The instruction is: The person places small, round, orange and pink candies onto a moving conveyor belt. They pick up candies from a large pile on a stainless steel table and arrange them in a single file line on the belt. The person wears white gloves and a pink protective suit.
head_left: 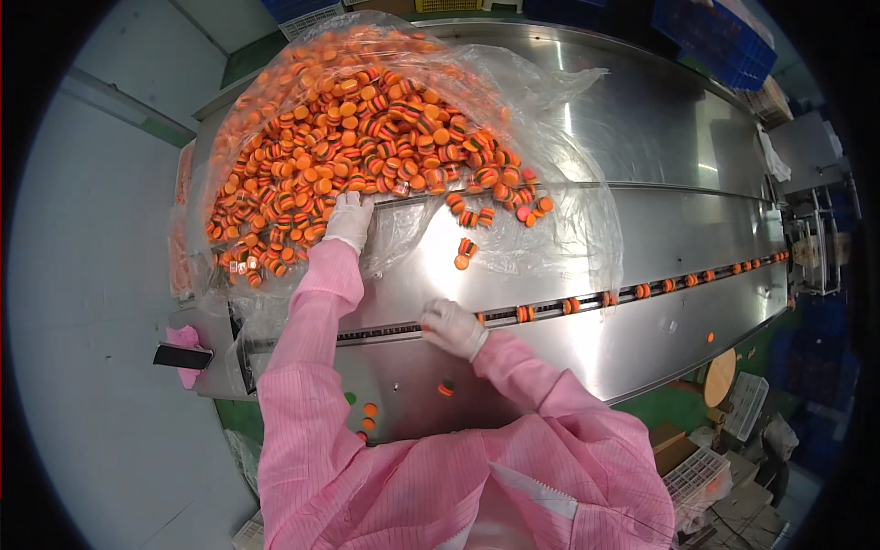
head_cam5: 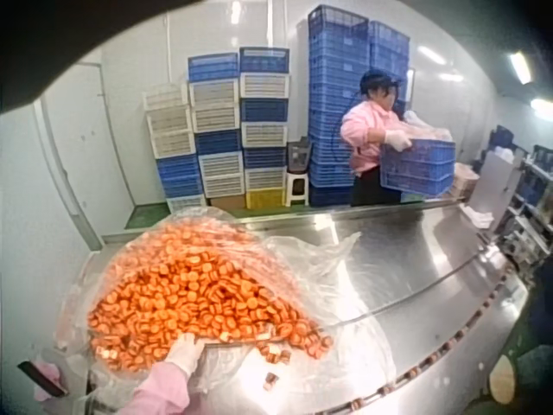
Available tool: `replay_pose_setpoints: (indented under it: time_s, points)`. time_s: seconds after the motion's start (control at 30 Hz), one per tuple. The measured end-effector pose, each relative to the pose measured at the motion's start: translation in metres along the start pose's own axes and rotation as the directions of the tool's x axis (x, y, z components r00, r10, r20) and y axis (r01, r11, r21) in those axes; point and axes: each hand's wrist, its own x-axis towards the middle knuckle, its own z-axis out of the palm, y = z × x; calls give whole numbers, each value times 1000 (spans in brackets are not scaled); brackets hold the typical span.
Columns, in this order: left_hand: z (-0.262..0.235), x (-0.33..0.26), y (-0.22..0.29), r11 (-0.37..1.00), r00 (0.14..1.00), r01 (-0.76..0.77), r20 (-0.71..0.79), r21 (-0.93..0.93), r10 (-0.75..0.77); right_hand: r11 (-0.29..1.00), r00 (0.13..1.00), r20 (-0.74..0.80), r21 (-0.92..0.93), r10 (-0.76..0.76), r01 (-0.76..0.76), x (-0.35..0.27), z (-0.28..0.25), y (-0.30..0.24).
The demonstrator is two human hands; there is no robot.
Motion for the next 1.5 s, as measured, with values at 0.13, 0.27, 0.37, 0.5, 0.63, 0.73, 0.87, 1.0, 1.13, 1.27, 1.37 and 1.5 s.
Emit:
replay_pose_setpoints:
  time_s: [0.13,0.27,0.37,0.5,0.63,0.73,0.87,1.0,1.13,1.27,1.37,1.5]
  points:
    - [-6,-1,0,999,998,8,56,34,-10,962,996,-78,-271,-31,9,-32,23,5]
    - [0,-18,-5,994,994,89,53,64,-92,909,980,-130,-369,154,-192,-23,-13,9]
    - [-52,-50,29,950,978,186,-51,-252,-205,866,901,-298,-300,314,-401,29,-68,6]
    - [-27,-122,70,611,996,84,49,-787,-74,805,804,-321,-170,500,-569,52,-56,64]
    - [26,-181,86,646,982,185,155,-741,-104,770,832,-298,-323,468,-549,59,-47,67]
    - [37,-185,88,708,957,288,218,-645,-191,914,924,-279,-238,260,-329,39,-56,44]
    - [3,-156,86,807,961,267,204,-526,-186,972,982,-48,-139,185,-190,-29,-38,24]
    - [6,-81,31,884,935,120,-249,-452,-254,903,953,-237,-424,-189,74,-73,-26,24]
    - [9,-34,24,877,921,291,-134,-383,-365,889,982,-181,-440,54,-130,-55,-42,24]
    - [26,-30,38,890,926,304,-114,-341,-360,817,849,-455,-359,269,-451,30,-76,48]
    - [5,-68,63,843,964,58,-189,-535,-187,817,821,-518,-349,240,-459,49,-75,101]
    - [15,-161,85,785,929,-368,-213,-498,301,841,869,-349,-291,351,-457,43,-86,115]
